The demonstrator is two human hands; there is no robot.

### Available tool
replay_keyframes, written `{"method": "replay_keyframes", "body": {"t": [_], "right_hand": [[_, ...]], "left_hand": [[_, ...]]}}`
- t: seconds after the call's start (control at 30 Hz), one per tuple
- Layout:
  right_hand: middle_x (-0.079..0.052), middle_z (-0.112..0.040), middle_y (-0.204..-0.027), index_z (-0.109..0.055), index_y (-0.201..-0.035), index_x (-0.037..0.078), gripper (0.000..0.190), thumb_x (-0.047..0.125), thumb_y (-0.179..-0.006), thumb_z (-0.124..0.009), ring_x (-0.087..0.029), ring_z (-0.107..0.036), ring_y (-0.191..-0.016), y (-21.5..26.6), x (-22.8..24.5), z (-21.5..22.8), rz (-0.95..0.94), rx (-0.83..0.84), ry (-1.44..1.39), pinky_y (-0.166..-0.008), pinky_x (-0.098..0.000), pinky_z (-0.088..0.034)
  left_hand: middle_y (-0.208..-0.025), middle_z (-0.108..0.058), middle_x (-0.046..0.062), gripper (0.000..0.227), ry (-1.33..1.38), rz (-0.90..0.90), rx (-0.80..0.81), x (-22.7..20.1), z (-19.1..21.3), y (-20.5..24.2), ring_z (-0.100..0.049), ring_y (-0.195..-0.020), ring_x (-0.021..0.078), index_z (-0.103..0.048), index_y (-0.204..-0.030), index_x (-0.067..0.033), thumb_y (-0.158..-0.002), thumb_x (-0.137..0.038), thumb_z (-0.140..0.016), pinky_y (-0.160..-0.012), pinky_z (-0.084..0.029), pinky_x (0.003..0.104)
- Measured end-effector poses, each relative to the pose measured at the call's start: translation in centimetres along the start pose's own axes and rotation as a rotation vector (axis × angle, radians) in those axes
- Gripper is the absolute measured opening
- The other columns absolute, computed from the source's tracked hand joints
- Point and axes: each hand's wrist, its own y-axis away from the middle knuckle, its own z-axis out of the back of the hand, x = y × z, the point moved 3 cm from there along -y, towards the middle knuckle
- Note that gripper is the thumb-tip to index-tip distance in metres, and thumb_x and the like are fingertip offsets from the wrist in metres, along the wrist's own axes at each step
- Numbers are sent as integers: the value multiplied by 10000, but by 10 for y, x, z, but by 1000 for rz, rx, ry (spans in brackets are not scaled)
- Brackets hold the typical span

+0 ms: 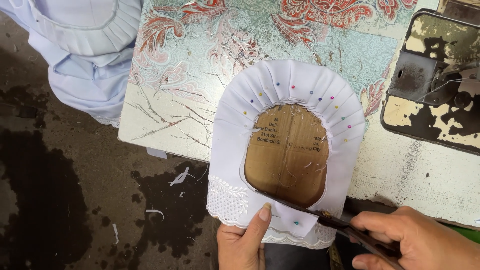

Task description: The person uses scissors to trim the excess fabric and lace from a white collar pinned to a cardboard template. They then use a needle and thread to hand-sew the lace trim onto the collar edge.

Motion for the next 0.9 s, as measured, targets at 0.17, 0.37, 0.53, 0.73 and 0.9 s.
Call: {"method": "replay_keyframes", "body": {"t": [0.17,0.37,0.53,0.73,0.9], "right_hand": [[114,-803,-681,-909,-1067,257,330,437,-798,-972,4,-605,-700,0,26,-12,-149,35,-194,-622,-147,-553],[123,-642,-672,-818,-834,228,288,472,-880,-963,-3,-562,-601,4,22,-32,-144,-26,-105,-533,-210,-481],[141,-903,-769,-931,-1026,212,308,362,-764,-994,31,-678,-726,4,30,-44,-176,-81,-341,-689,-144,-604],[35,-814,-752,-904,-1008,110,254,238,-822,-1019,-34,-646,-780,13,9,-46,-399,24,-468,-743,-151,-536],[14,-738,-742,-909,-1014,99,201,171,-853,-1005,-57,-601,-752,13,3,-47,-359,1,-472,-725,-166,-506]], "left_hand": [[-856,-835,298,144,-96,-46,77,6,10,-3,-785,-786,381,-812,-844,203,-747,98,-805,-746,-672,477],[-876,-829,316,152,-69,-35,73,3,10,-2,-774,-786,390,-805,-869,222,-751,127,-786,-742,-664,488],[-921,-824,330,175,-44,-3,100,4,13,-4,-774,-823,411,-792,-907,223,-759,132,-771,-772,-658,507],[-1061,-785,401,313,21,102,8,-3,8,2,-739,-940,497,-743,-1066,268,-768,182,-702,-837,-615,558],[-759,-661,276,237,-271,127,-3,-8,35,-2,-734,-740,381,-644,-806,161,-777,-3,-813,-760,-705,514]]}}
